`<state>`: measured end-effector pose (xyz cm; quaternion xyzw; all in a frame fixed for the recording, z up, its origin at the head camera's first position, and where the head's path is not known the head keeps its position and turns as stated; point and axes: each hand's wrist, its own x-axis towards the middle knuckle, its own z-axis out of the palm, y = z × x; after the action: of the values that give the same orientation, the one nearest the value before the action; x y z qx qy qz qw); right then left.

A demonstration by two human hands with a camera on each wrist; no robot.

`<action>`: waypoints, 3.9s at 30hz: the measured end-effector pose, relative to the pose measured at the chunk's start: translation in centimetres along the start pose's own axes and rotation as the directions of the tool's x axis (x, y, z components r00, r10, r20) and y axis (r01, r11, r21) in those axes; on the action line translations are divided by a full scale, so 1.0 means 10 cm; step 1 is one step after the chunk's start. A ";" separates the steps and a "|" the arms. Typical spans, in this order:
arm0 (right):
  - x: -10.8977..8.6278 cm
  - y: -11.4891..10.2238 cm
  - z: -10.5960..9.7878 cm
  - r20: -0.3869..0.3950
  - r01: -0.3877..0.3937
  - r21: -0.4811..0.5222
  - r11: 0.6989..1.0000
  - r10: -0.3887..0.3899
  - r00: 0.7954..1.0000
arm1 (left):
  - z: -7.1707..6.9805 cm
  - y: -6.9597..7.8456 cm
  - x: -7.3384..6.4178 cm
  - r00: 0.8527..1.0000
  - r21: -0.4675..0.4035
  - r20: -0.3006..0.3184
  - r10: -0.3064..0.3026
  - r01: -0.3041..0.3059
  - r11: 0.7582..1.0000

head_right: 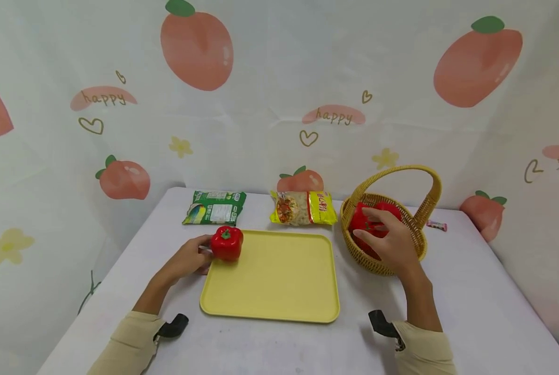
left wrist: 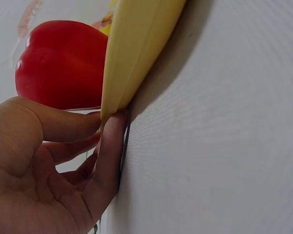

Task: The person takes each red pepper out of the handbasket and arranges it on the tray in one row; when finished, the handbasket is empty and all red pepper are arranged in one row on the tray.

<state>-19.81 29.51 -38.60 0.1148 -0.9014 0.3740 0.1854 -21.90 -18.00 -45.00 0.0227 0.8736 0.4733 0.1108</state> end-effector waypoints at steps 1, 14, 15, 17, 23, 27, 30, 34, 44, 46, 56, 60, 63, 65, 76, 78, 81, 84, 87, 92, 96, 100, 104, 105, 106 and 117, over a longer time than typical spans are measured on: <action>-0.01 0.02 -0.02 0.003 -0.020 -0.004 1.000 0.020 1.000 | 0.00 0.00 0.00 1.000 0.001 0.000 0.000 0.000 1.000; -0.05 0.24 -0.19 0.047 -0.154 0.006 0.988 0.154 0.987 | 0.00 -0.01 0.00 1.000 -0.001 -0.009 -0.011 0.011 1.000; -0.05 0.25 -0.19 0.050 -0.163 0.005 0.987 0.162 0.985 | 0.00 -0.01 0.00 1.000 -0.001 -0.008 -0.010 0.010 1.000; -0.05 0.28 -0.19 0.052 -0.183 -0.001 0.983 0.183 0.982 | 0.00 -0.02 0.01 1.000 -0.001 -0.007 -0.007 0.007 1.000; -0.08 0.37 -0.20 0.050 -0.236 -0.045 0.971 0.238 0.970 | 0.00 -0.02 0.01 1.000 -0.007 -0.004 0.001 -0.001 1.000; -0.09 0.42 -0.19 0.066 -0.254 -0.049 0.966 0.257 0.964 | 0.01 -0.02 0.01 1.000 -0.013 0.000 0.001 -0.001 1.000; -0.09 0.45 -0.20 0.077 -0.272 -0.045 0.961 0.275 0.958 | 0.01 -0.02 0.01 1.000 -0.011 -0.001 0.004 -0.004 1.000; -0.09 0.48 -0.21 0.093 -0.290 -0.056 0.955 0.294 0.951 | 0.01 -0.02 0.01 1.000 -0.009 -0.002 0.005 -0.005 1.000; -0.08 0.52 -0.23 0.139 -0.305 -0.114 0.945 0.319 0.937 | 0.01 -0.02 0.00 1.000 -0.010 -0.002 0.008 -0.008 1.000; -0.08 0.52 -0.23 0.145 -0.305 -0.120 0.945 0.321 0.936 | 0.01 -0.02 0.00 1.000 -0.010 -0.001 0.005 -0.005 1.000; -0.07 0.51 -0.23 0.161 -0.319 -0.128 0.939 0.337 0.928 | 0.01 -0.02 0.00 1.000 -0.007 -0.006 0.008 -0.008 1.000; -0.07 0.51 -0.22 0.162 -0.323 -0.130 0.937 0.341 0.926 | 0.01 -0.01 -0.01 1.000 -0.005 -0.010 0.010 -0.010 1.000; -0.07 0.50 -0.22 0.165 -0.332 -0.133 0.934 0.351 0.922 | 0.01 -0.01 -0.01 1.000 -0.001 -0.012 0.011 -0.011 1.000; -0.07 0.50 -0.23 0.164 -0.335 -0.138 0.932 0.355 0.920 | 0.01 -0.01 -0.01 1.000 0.001 -0.012 0.014 -0.014 1.000; -0.08 0.46 -0.25 0.169 -0.344 -0.105 0.933 0.357 0.919 | 0.01 -0.01 -0.01 1.000 -0.004 -0.011 0.019 -0.019 1.000; -0.08 0.45 -0.27 0.164 -0.342 -0.097 0.935 0.354 0.921 | 0.01 -0.01 -0.02 1.000 -0.008 -0.009 0.018 -0.018 1.000; -0.09 0.43 -0.31 0.145 -0.337 -0.091 0.937 0.348 0.926 | 0.01 -0.01 -0.02 1.000 -0.008 -0.010 0.014 -0.014 1.000; -0.09 0.38 -0.35 0.125 -0.332 -0.077 0.940 0.339 0.932 | 0.01 0.00 -0.02 1.000 -0.005 -0.010 0.007 -0.007 1.000; -0.10 0.33 -0.39 0.105 -0.322 -0.068 0.944 0.327 0.939 | 0.01 0.00 -0.02 1.000 -0.002 -0.010 0.002 -0.002 1.000; -0.10 0.24 -0.47 0.076 -0.285 -0.033 0.958 0.287 0.955 | 0.01 0.00 -0.02 1.000 -0.002 -0.010 0.007 -0.007 1.000; -0.10 0.17 -0.51 0.040 -0.228 -0.018 0.973 0.229 0.973 | 0.01 0.00 -0.02 1.000 0.005 -0.011 0.011 -0.011 1.000; -0.12 0.09 -0.55 0.018 -0.176 -0.004 0.984 0.176 0.984 | 0.01 0.00 -0.02 1.000 0.001 -0.010 0.009 -0.009 1.000; -0.13 0.01 -0.57 0.013 -0.158 0.009 0.987 0.158 0.987 | 0.01 0.00 -0.02 1.000 -0.007 -0.008 0.005 -0.005 1.000; -0.13 -0.02 -0.58 0.010 -0.154 0.010 0.988 0.154 0.988 | 0.01 0.00 -0.02 1.000 -0.007 -0.008 0.004 -0.005 1.000; -0.14 -0.04 -0.58 0.006 -0.148 0.011 0.989 0.148 0.989 | 0.01 -0.01 -0.02 1.000 -0.006 -0.009 0.004 -0.004 1.000; -0.13 -0.21 -0.49 0.019 -0.071 0.112 0.991 0.069 0.997 | 0.02 -0.03 -0.01 1.000 0.008 -0.020 0.016 -0.016 1.000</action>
<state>-16.68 31.62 -34.59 0.0962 -0.8837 0.4297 0.1587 -21.71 -17.99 -45.30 0.0255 0.8763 0.4710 0.0980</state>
